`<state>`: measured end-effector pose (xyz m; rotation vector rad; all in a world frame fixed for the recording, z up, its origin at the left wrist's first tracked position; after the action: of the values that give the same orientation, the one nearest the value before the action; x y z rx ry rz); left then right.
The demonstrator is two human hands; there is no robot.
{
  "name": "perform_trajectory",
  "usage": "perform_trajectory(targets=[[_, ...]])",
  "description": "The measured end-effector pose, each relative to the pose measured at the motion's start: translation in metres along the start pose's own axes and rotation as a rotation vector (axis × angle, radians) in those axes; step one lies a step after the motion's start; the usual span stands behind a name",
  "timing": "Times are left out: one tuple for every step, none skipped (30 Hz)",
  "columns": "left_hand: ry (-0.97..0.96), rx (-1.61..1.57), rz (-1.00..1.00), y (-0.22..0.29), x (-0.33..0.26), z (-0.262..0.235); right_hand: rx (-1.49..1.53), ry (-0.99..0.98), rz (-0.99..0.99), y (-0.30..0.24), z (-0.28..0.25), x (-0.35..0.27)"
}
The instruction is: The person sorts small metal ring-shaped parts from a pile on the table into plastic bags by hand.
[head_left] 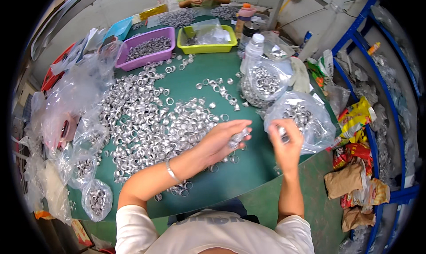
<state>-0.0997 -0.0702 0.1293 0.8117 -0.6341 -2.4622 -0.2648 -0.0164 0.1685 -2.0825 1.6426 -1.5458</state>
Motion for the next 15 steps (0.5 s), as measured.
perform_trajectory(targets=[[-0.03,0.003,0.007,0.0,0.013,0.022,-0.159,0.07,0.054,0.004,-0.02,0.007],[-0.067,-0.029,0.0,0.001,0.026,0.042,-0.314,0.037,0.072,0.014,-0.035,0.017],[-0.104,-0.062,-0.007,0.002,0.038,0.06,-0.469,0.004,0.091,0.025,-0.045,0.025],[-0.152,-0.079,-0.02,0.0,0.055,0.073,-0.55,-0.082,0.142,0.032,-0.049,0.029],[-0.19,-0.097,-0.024,-0.001,0.073,0.08,-0.619,-0.172,0.187,0.037,-0.05,0.034],[-0.223,-0.113,-0.016,0.001,0.08,0.083,-0.68,-0.259,0.221,0.043,-0.048,0.038],[-0.188,-0.026,0.018,0.002,0.078,0.088,-0.627,-0.252,0.154,0.051,-0.053,0.035],[-0.151,0.059,0.056,0.004,0.075,0.093,-0.573,-0.246,0.084,0.06,-0.057,0.032],[-0.112,0.142,0.093,0.006,0.072,0.094,-0.517,-0.243,0.016,0.068,-0.061,0.029],[-0.215,0.167,0.05,0.008,0.067,0.089,-0.393,-0.226,0.049,0.074,-0.067,0.021],[-0.265,0.191,0.09,0.01,0.058,0.087,-0.402,-0.191,0.066,0.075,-0.074,0.015],[-0.292,0.203,0.128,0.013,0.049,0.075,-0.399,-0.157,0.074,0.07,-0.078,0.011],[-0.325,0.212,0.157,0.013,0.043,0.063,-0.402,-0.123,0.09,0.066,-0.082,0.005],[-0.27,0.317,0.212,0.014,0.034,0.048,-0.425,-0.088,0.082,0.06,-0.084,-0.003],[-0.211,0.424,0.272,0.019,0.024,0.033,-0.444,-0.053,0.068,0.05,-0.082,-0.009]])
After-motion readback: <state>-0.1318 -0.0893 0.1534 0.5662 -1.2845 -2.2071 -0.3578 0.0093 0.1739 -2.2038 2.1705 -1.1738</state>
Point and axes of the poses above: each hand's wrist, its own x-axis towards the middle knuckle, its own z-axis out of the palm, y = z × x, the point moved 2 cm from there along x, towards the middle knuckle, and after that the axes turned 6 degrees about -z, right-handed, at the moved point
